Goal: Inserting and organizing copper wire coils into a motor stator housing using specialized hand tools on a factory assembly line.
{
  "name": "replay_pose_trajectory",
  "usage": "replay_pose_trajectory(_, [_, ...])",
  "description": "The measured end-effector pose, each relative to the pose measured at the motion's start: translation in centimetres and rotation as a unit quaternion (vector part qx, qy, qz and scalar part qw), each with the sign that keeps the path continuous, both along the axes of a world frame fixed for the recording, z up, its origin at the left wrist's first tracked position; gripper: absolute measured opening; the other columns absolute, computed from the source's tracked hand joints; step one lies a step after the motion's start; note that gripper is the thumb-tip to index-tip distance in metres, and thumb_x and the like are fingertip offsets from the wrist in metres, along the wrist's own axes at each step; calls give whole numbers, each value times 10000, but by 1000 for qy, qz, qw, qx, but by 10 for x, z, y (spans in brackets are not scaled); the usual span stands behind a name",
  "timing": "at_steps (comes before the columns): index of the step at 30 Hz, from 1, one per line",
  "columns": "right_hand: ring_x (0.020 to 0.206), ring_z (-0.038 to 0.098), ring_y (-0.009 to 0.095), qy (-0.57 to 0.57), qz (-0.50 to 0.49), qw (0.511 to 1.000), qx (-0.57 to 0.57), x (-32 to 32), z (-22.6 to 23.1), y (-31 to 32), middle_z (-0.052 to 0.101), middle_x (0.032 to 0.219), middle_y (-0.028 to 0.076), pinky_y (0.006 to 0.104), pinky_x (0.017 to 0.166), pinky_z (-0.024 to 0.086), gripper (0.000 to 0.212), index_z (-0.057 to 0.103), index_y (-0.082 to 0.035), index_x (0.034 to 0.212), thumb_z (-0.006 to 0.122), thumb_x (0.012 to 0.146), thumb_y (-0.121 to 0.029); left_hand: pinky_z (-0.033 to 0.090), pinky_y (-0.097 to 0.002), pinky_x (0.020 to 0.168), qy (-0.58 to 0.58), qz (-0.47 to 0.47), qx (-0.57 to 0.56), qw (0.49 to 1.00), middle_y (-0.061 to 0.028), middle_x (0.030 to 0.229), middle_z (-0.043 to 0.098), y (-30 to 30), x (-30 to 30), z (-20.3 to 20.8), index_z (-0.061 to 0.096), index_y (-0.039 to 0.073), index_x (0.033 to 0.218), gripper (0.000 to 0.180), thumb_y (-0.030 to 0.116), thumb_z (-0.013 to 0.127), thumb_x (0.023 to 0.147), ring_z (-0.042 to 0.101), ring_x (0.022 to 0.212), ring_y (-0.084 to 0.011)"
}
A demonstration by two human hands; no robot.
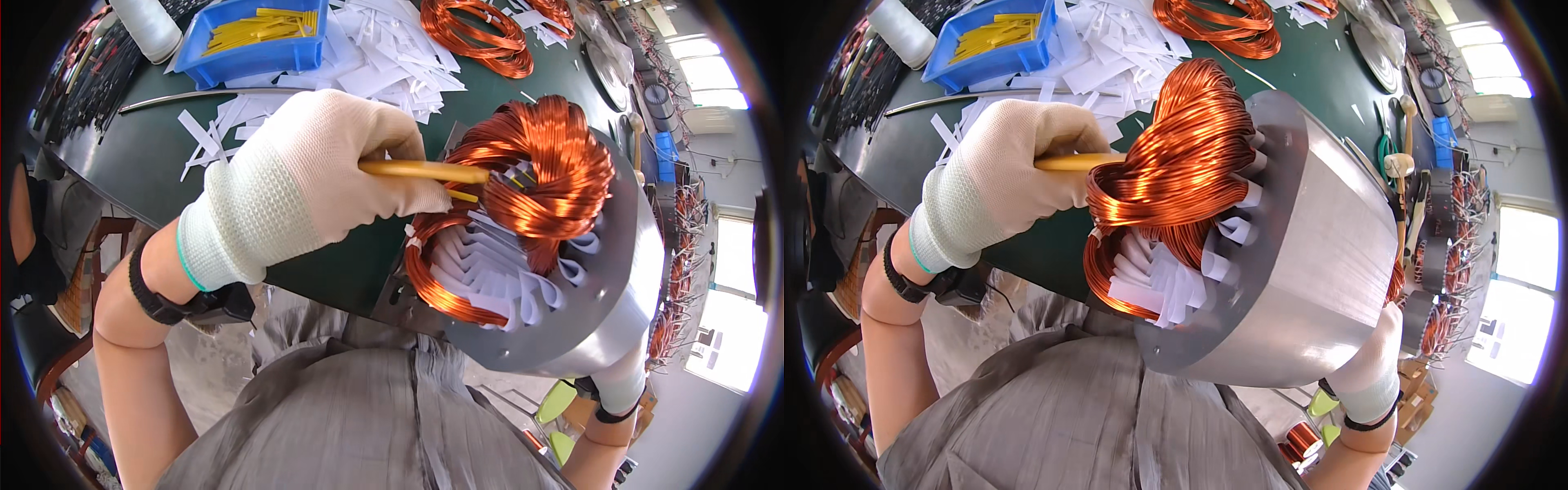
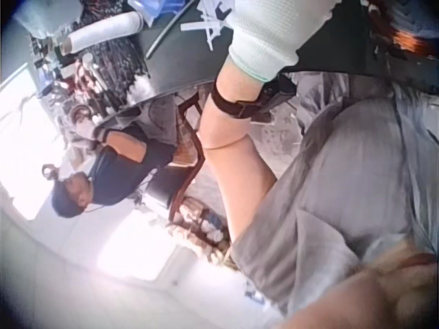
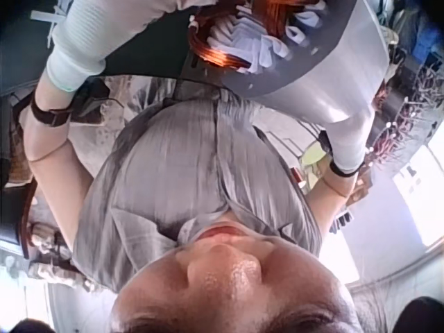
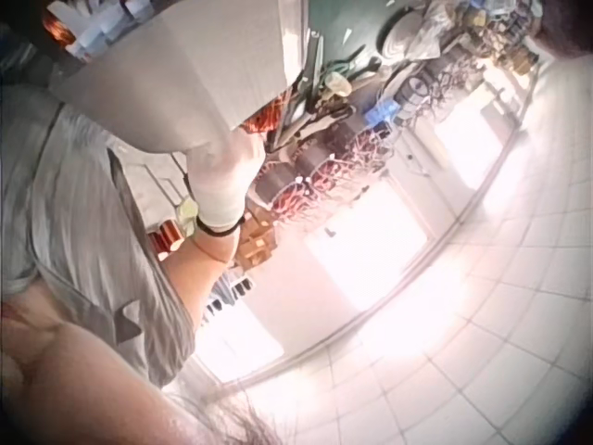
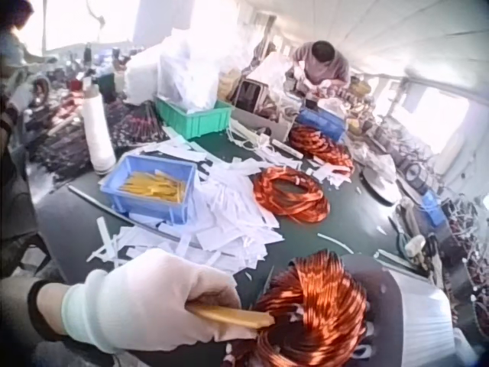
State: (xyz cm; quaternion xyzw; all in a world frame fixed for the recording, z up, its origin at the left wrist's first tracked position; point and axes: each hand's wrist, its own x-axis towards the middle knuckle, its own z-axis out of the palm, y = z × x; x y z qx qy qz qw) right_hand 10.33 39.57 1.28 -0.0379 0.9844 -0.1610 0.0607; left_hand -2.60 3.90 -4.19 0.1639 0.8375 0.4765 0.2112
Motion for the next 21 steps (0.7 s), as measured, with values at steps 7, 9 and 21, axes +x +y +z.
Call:
replay_pose_trajectory(7, [891,742,233,-21,-32,994,-103,-5,-4,-8,750,975,127,315,800,568,392,686,50,1075,788,755,-153,511,-278,763,15,-27,-5,1000,-61,854,665,4,1,1,663,-3,1116,279,-43,641,840,600,784,-103])
replay_pose_trajectory(9, [864,743,240,0,-51,992,-111,0,-13,-1,750,958,124,326,786,569,374,689,50,1067,780,757,-138,519,-285,787,40,-36,-5,999,-73,887,687,6,-1,-4,664,-2,1148,298,-29,655,851,615,804,-108])
replay_pose_trajectory(21, [1068,671,251,-54,81,994,44,9,-16,54,639,1258,170,364,896,535,624,483,25,1373,751,863,-214,548,-294,814,294,-118,-55,947,-137,961,744,12,-7,1,647,-17,1227,402,-31,737,835,670,813,-187])
